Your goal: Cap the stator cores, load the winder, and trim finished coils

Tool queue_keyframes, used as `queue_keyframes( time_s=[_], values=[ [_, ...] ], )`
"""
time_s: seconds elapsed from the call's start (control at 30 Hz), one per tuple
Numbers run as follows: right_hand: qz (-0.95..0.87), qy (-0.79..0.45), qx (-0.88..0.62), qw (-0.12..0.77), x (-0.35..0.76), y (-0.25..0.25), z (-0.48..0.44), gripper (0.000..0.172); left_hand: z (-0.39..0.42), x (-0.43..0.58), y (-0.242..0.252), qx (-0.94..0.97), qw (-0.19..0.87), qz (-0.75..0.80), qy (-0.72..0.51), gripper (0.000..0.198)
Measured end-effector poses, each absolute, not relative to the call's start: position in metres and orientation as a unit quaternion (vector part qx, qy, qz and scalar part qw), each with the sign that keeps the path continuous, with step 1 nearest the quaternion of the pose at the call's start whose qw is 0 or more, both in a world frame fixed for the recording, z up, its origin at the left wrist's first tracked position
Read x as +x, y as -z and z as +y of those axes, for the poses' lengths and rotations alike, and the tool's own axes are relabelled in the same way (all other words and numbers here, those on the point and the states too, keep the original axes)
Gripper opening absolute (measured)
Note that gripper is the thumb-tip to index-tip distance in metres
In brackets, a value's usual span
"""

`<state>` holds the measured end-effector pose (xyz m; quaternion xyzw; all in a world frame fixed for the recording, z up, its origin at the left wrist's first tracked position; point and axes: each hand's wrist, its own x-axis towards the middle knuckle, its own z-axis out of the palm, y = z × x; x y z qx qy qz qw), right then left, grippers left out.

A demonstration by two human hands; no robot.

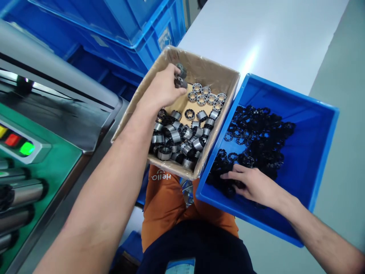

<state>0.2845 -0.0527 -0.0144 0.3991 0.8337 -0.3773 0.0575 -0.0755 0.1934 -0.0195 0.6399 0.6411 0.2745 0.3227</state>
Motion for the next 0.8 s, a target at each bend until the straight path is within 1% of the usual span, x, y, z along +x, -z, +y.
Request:
queue_keyframes(
  time_s=[0.07,0.1,0.13,0.17,0.23,0.27,0.37,0.43,0.47,0.53,0.67,0.7,0.73,0.8],
  values=[
    [0.797,0.416,0.437,-0.007,0.286,0.011,-0.046,0.035,0.171,-0.069,0.003,0.565,0.440,0.578,-0.390,0.052],
    [0.783,0.425,0.451,-0.045,0.287,0.010,-0.044,0.025,0.159,-0.063,-0.005,0.516,0.510,0.537,-0.430,0.051],
    [0.773,0.429,0.461,-0.078,0.287,0.010,-0.041,0.018,0.146,-0.057,-0.011,0.464,0.575,0.494,-0.457,0.047],
    [0.765,0.430,0.468,-0.105,0.288,0.009,-0.039,0.016,0.133,-0.050,-0.015,0.412,0.628,0.458,-0.476,0.039],
    [0.756,0.420,0.483,-0.136,0.290,0.007,-0.036,0.021,0.106,-0.036,-0.019,0.326,0.689,0.416,-0.496,0.013],
    [0.754,0.411,0.492,-0.145,0.290,0.004,-0.034,0.024,0.093,-0.028,-0.019,0.297,0.702,0.408,-0.503,0.008],
    [0.741,0.392,0.511,-0.191,0.285,-0.006,-0.027,0.025,0.055,-0.010,-0.013,0.269,0.704,0.402,-0.520,0.038],
    [0.742,0.384,0.502,-0.223,0.274,-0.017,-0.019,0.023,0.036,-0.004,-0.008,0.285,0.695,0.396,-0.528,0.051],
    [0.749,0.378,0.491,-0.236,0.266,-0.022,-0.014,0.027,0.028,-0.003,-0.007,0.293,0.693,0.392,-0.530,0.055],
    [0.771,0.356,0.462,-0.256,0.248,-0.033,-0.002,0.038,0.017,-0.003,-0.004,0.303,0.685,0.386,-0.539,0.059],
    [0.780,0.364,0.412,-0.300,0.214,-0.051,0.023,0.075,0.009,-0.006,-0.002,0.311,0.685,0.384,-0.535,0.058],
    [0.774,0.371,0.407,-0.312,0.207,-0.053,0.028,0.078,0.008,-0.006,-0.002,0.312,0.689,0.381,-0.531,0.060],
    [0.769,0.372,0.407,-0.324,0.203,-0.054,0.032,0.073,0.007,-0.007,-0.001,0.313,0.695,0.376,-0.527,0.061],
    [0.761,0.360,0.409,-0.352,0.197,-0.055,0.036,0.048,0.005,-0.008,0.000,0.319,0.703,0.361,-0.524,0.058]
  ],
)
